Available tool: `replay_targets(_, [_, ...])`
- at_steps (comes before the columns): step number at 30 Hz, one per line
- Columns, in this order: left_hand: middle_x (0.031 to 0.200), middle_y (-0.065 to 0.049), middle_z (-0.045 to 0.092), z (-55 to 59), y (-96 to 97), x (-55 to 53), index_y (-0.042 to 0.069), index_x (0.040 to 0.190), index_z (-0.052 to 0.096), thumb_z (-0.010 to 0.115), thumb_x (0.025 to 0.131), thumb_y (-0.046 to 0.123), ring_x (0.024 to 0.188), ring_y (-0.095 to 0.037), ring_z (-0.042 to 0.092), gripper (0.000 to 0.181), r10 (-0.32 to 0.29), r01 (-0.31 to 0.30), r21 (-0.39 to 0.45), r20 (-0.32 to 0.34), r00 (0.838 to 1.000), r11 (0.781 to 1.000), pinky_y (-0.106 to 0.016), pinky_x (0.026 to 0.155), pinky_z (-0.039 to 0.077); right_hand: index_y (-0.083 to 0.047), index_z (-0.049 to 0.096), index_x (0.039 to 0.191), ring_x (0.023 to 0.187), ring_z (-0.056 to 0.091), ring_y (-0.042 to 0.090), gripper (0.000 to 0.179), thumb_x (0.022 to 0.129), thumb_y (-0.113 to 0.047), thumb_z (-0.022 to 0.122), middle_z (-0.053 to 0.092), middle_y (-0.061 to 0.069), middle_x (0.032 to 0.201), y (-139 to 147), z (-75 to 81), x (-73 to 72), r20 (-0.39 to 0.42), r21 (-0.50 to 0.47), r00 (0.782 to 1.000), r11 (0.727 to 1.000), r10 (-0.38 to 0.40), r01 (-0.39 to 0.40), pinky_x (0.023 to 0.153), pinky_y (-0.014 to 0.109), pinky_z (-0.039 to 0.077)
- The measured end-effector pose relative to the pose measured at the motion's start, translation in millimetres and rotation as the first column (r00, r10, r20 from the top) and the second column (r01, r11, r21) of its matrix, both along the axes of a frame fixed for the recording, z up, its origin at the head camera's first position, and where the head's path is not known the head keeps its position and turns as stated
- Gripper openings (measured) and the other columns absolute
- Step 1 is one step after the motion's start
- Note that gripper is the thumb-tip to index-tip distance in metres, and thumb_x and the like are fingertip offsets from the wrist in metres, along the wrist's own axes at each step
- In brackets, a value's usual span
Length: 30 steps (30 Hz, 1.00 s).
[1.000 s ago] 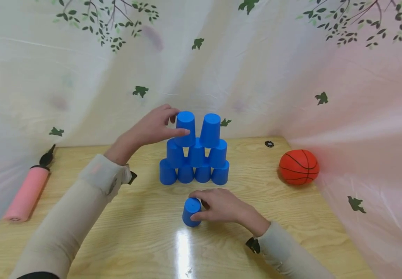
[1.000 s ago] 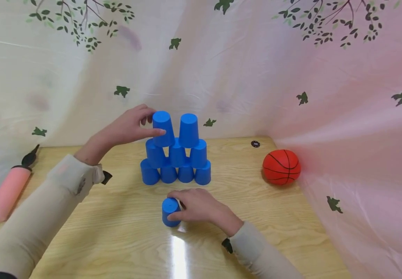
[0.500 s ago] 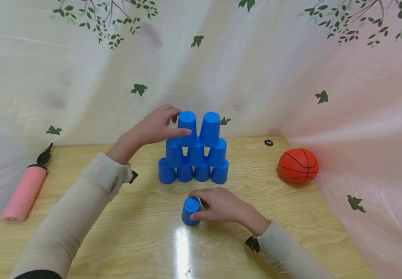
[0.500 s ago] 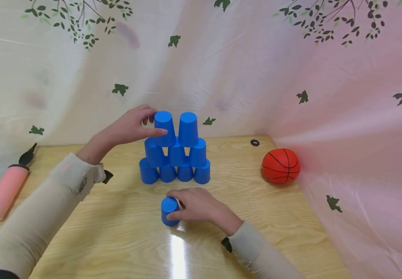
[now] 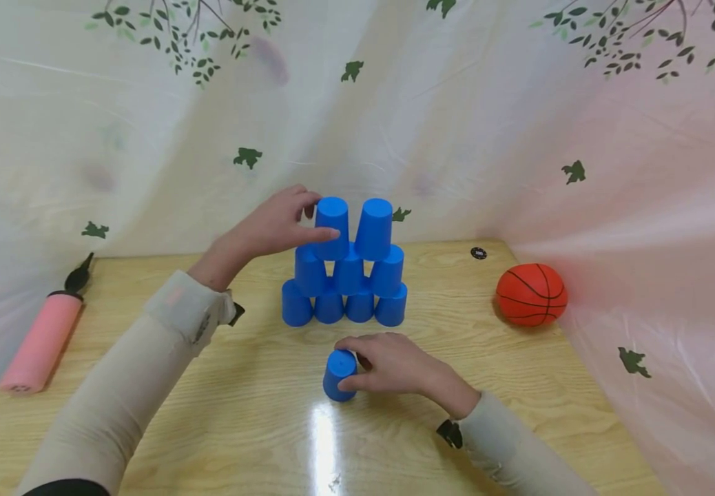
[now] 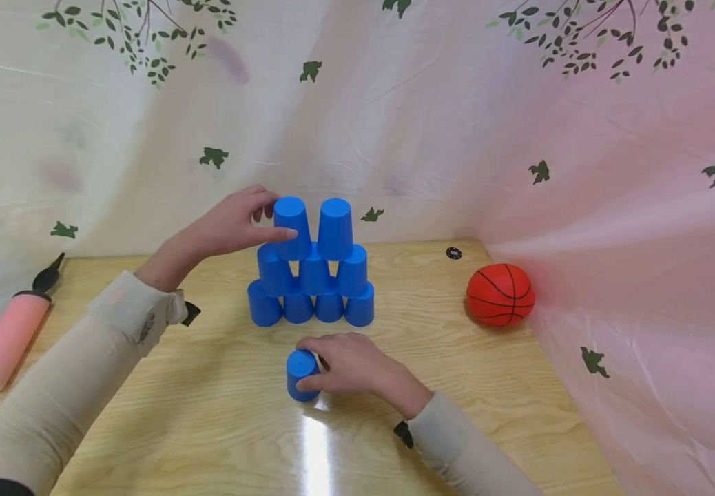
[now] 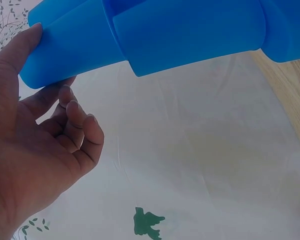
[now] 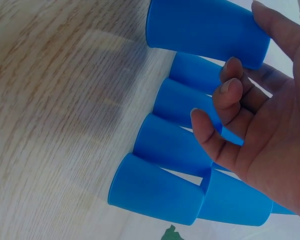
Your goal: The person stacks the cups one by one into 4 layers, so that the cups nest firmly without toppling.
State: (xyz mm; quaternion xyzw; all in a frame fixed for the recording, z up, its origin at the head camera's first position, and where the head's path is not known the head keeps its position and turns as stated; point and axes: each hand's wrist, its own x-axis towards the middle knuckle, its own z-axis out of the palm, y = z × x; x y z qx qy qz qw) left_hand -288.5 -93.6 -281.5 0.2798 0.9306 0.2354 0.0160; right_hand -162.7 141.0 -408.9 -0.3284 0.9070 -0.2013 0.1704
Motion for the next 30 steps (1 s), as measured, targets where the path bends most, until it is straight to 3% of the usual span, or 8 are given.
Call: replay_targets(30, [0.114,-0.015,0.058,-1.9,-1.9,-1.5,0.007,0.137,0.055,0.070,0.089,0.052,0.101,-0.026,0.052,0.067,-0.003,0.003,0.011,0.011,1.000,1.000,-0.041,0.082,0.049,-0.026,0.059,0.132,0.076,0.056,0.004,0.052,0.090,-0.055,0.068,0.064,-0.015,0.092,0.2,-0.8,-1.1,0.001,-0.021,1.000,1.000,0.010,-0.010,0.070,0.024,0.047])
